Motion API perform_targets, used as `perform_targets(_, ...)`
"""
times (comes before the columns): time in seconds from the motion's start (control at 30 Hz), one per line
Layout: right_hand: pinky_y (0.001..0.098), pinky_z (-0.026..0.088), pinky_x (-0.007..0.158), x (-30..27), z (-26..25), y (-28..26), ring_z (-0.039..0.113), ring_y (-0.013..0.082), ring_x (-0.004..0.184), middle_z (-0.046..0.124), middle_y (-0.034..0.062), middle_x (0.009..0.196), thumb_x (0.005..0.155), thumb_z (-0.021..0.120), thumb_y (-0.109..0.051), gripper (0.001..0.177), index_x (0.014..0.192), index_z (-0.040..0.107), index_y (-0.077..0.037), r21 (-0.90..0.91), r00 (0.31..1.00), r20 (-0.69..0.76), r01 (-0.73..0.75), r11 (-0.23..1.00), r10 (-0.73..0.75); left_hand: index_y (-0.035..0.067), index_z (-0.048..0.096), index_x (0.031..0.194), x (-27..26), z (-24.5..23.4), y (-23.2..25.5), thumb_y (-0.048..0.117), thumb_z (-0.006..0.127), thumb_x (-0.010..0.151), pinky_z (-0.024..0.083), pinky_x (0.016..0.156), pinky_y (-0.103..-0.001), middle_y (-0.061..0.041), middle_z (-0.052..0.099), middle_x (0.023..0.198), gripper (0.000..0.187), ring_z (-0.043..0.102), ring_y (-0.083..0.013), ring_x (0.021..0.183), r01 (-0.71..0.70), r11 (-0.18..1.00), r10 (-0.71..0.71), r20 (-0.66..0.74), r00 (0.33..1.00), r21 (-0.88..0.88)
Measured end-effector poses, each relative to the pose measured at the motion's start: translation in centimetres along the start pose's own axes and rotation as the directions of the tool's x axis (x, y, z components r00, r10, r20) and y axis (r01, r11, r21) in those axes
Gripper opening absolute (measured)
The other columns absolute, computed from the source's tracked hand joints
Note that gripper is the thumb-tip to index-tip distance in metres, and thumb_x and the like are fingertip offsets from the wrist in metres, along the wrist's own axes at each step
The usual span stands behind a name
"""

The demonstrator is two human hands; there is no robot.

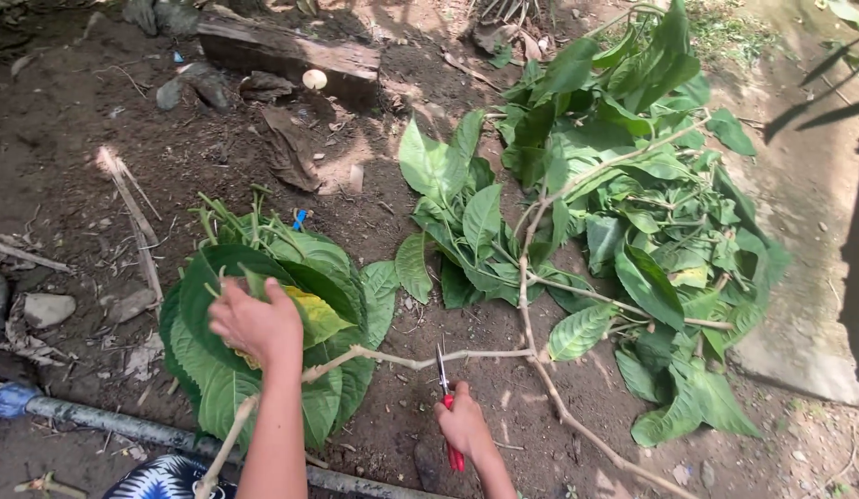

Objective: The recorder is stripping leaves from stems using pruning shears in an outdoor garden environment.

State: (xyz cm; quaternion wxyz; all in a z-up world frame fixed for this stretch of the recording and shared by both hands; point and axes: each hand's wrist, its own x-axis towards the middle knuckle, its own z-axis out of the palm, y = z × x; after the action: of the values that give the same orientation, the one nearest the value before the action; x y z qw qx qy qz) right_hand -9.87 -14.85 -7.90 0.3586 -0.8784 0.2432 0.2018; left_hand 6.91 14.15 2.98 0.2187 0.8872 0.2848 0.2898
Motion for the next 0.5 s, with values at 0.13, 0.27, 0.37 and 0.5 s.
perform_targets(0.13, 0.0429, 0.055, 0.094, -0.7, -0.6, -1.8, 0.076, 0.0363, 0.095, 0.075, 0.0226, 0.099, 0.085, 0.058, -0.024, 0.059, 0.138, 0.044, 0.0, 0.066, 0.995, 0.067, -0.072, 0.995, 0.068, -0.004, 0.058, 0.137, -2.8, -5.7, 5.9, 0.052, 0.065, 0.078, 0.047, 0.099, -0.044, -0.028, 0.064, 0.13, 0.082, 0.059, -0.037, 0.123, -0.335, 0.825, 0.412, -0.079, 0.908, 0.455)
perform_targets(0.27, 0.041, 0.056, 0.09, -1.0, -2.1, -1.5, 0.074, 0.0304, 0.088, 0.075, 0.02, 0.092, 0.083, 0.061, -0.023, 0.051, 0.128, 0.058, 0.001, 0.139, 0.999, -0.011, -0.033, 0.99, 0.035, 0.0, 0.05, 0.145, -11.0, -4.9, 5.3, 0.026, 0.058, 0.096, 0.044, 0.101, -0.047, -0.021, 0.058, 0.131, 0.056, 0.052, -0.0325, 0.122, -0.669, 0.72, 0.529, 0.769, 0.358, -0.184)
perform_targets(0.37, 0.0388, 0.059, 0.089, -2.3, -2.8, 0.3, 0.076, 0.0264, 0.087, 0.076, 0.0155, 0.092, 0.083, 0.059, -0.018, 0.05, 0.127, 0.061, 0.004, 0.361, 0.995, 0.094, -0.005, 0.932, -0.031, 0.002, 0.054, 0.141, -12.5, -3.9, 4.1, 0.022, 0.058, 0.092, 0.044, 0.101, -0.045, -0.016, 0.061, 0.125, 0.053, 0.055, -0.0307, 0.122, -0.896, 0.442, 0.566, 0.76, 0.319, 0.047)
perform_targets(0.5, 0.0325, 0.059, 0.094, -6.6, -1.8, 0.4, 0.077, 0.0195, 0.092, 0.077, 0.0108, 0.095, 0.09, 0.063, -0.005, 0.046, 0.135, 0.057, 0.005, 0.595, 0.874, 0.438, -0.108, 0.796, -0.209, 0.013, 0.066, 0.119, -11.0, -3.3, 4.3, 0.02, 0.055, 0.091, 0.052, 0.088, -0.04, -0.009, 0.063, 0.111, 0.03, 0.065, -0.0278, 0.104, -0.86, 0.438, 0.483, 0.738, 0.471, 0.262)
